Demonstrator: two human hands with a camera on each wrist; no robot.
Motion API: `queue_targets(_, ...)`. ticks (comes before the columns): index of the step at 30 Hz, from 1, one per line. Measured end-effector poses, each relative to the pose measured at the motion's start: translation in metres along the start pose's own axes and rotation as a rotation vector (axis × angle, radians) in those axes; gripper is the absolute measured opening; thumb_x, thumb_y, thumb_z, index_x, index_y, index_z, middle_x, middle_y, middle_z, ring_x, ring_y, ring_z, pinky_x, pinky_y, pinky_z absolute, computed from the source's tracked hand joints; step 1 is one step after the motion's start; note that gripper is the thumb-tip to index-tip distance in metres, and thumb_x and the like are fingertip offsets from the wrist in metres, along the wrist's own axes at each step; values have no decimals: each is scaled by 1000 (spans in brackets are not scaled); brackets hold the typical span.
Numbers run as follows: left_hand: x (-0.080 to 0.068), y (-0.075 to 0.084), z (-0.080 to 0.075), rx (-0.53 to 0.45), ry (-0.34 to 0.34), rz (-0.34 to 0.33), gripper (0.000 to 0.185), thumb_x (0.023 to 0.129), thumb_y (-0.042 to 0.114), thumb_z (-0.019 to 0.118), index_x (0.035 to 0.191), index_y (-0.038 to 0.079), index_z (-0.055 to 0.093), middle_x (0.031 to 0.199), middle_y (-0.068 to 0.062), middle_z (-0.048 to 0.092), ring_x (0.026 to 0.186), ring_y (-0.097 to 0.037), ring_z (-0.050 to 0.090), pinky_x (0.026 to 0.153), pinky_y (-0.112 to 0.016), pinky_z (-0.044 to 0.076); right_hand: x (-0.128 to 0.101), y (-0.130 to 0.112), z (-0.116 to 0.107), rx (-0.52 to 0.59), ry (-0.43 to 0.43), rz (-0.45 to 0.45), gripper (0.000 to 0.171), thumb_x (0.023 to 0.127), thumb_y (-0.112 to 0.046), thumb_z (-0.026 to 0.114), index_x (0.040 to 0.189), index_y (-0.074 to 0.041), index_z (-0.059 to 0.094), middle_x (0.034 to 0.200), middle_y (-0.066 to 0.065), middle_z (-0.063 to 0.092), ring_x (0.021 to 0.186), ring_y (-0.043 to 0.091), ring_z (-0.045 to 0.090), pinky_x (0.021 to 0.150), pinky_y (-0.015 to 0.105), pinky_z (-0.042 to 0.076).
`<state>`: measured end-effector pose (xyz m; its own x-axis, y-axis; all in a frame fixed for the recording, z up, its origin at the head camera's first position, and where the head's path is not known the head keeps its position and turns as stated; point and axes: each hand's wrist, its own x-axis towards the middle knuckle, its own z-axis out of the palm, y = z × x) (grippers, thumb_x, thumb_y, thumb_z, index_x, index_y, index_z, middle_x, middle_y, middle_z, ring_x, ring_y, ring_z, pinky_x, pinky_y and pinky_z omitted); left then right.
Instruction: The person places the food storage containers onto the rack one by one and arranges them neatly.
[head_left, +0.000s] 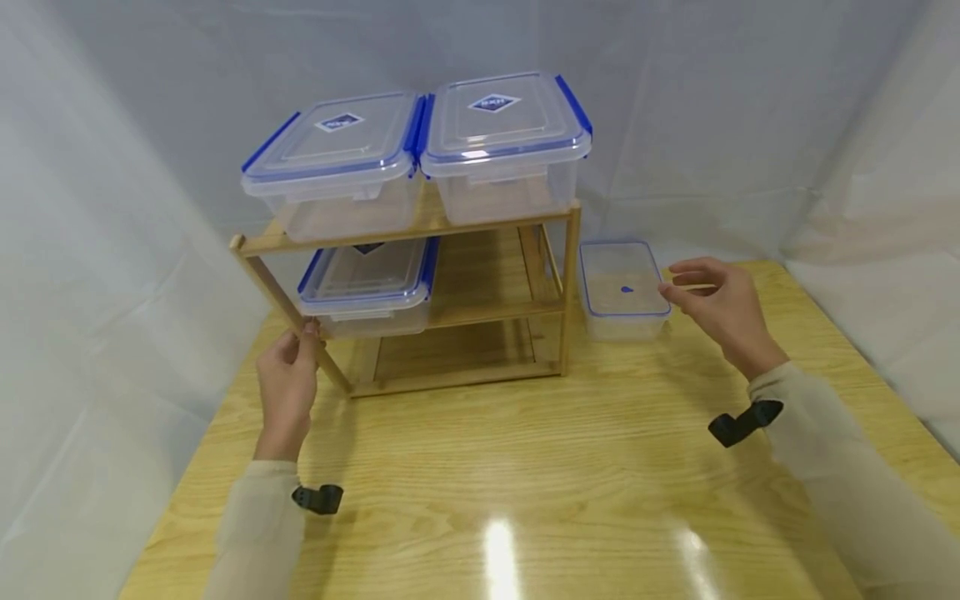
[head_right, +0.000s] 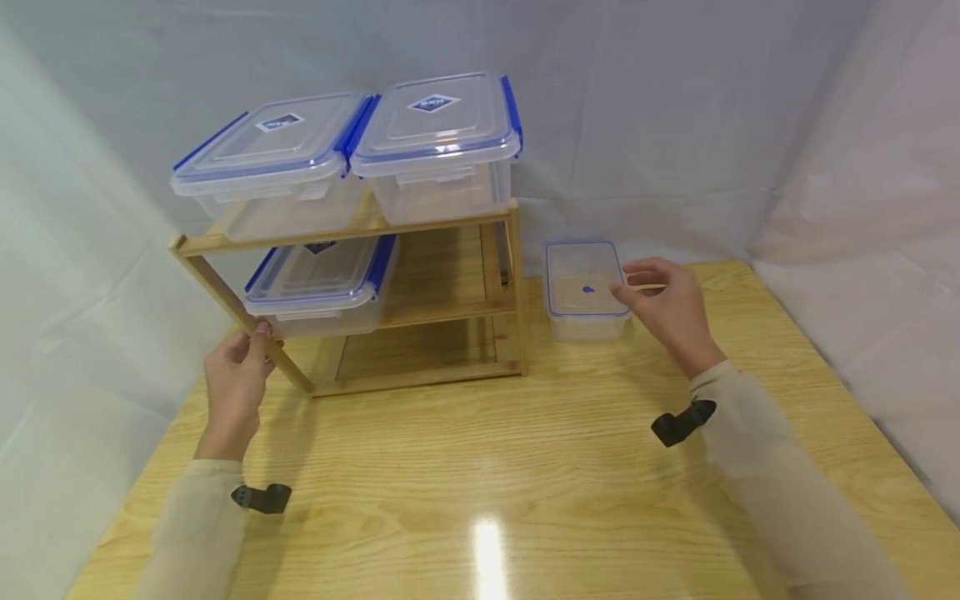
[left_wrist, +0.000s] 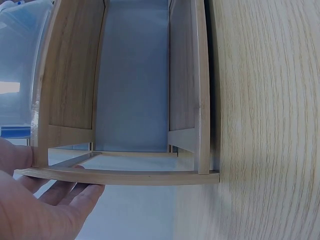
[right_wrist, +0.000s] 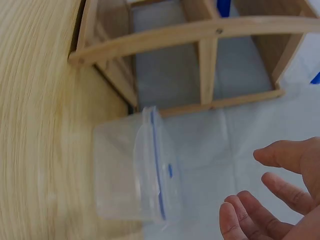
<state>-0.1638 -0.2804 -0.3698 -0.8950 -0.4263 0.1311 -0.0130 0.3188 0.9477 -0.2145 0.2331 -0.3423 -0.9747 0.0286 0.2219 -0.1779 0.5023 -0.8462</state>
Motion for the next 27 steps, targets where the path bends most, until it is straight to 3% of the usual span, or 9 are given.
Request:
queue_targets(6,0,0,0,-13,-1,0,55,104,48,50,140,8,61,139,-18,60,128,-29,56,107,-46,46,14,22,-1,-19,-32,38,49,98,-30,70,136,0,60,129,27,59,106,33,62,71,16,54)
queue_targets(12,1,0,-1,-11,-4,-1,53,105,46,49,139,7,62,139,-17,60,129,-28,55,108,-45,45,25,43,-2,30,-86,77,56,100,-27,69,142,5,52,138,28,51,94,7,60,69,17,55)
queue_targets(15,2,-1,-1,-13,-11,1,53,106,46,49,139,6,61,140,-17,60,130,-28,54,109,-46,44,29,52,-2,67,-116,109,58,100,-27,68,144,5,48,134,26,54,88,-2,60,71,18,57)
queue_targets(19,2,-2,-1,-11,-11,7,54,106,46,49,139,5,62,140,-16,60,129,-27,55,106,-43,46,35,62,-1,119,-144,150,62,99,-29,69,145,4,44,112,8,67,86,0,65,74,21,58)
queue_targets(22,2,-2,-1,-10,-11,13,54,106,46,49,138,5,62,140,-15,60,129,-26,54,103,-42,46,39,68,0,170,-165,189,66,98,-30,70,146,4,41,97,-10,67,86,4,67,77,25,60)
queue_targets(24,2,-3,-1,-1,-11,14,54,106,46,48,138,5,62,140,-14,60,128,-24,55,101,-39,47,42,70,1,198,-176,219,69,98,-31,71,147,4,39,94,-14,66,87,6,68,80,29,60)
queue_targets(27,3,-4,-1,19,-3,18,53,105,47,49,129,3,67,136,-14,63,101,-20,62,81,-30,51,45,72,4,199,-183,262,74,97,-35,71,151,3,36,100,-9,65,86,5,67,86,35,59)
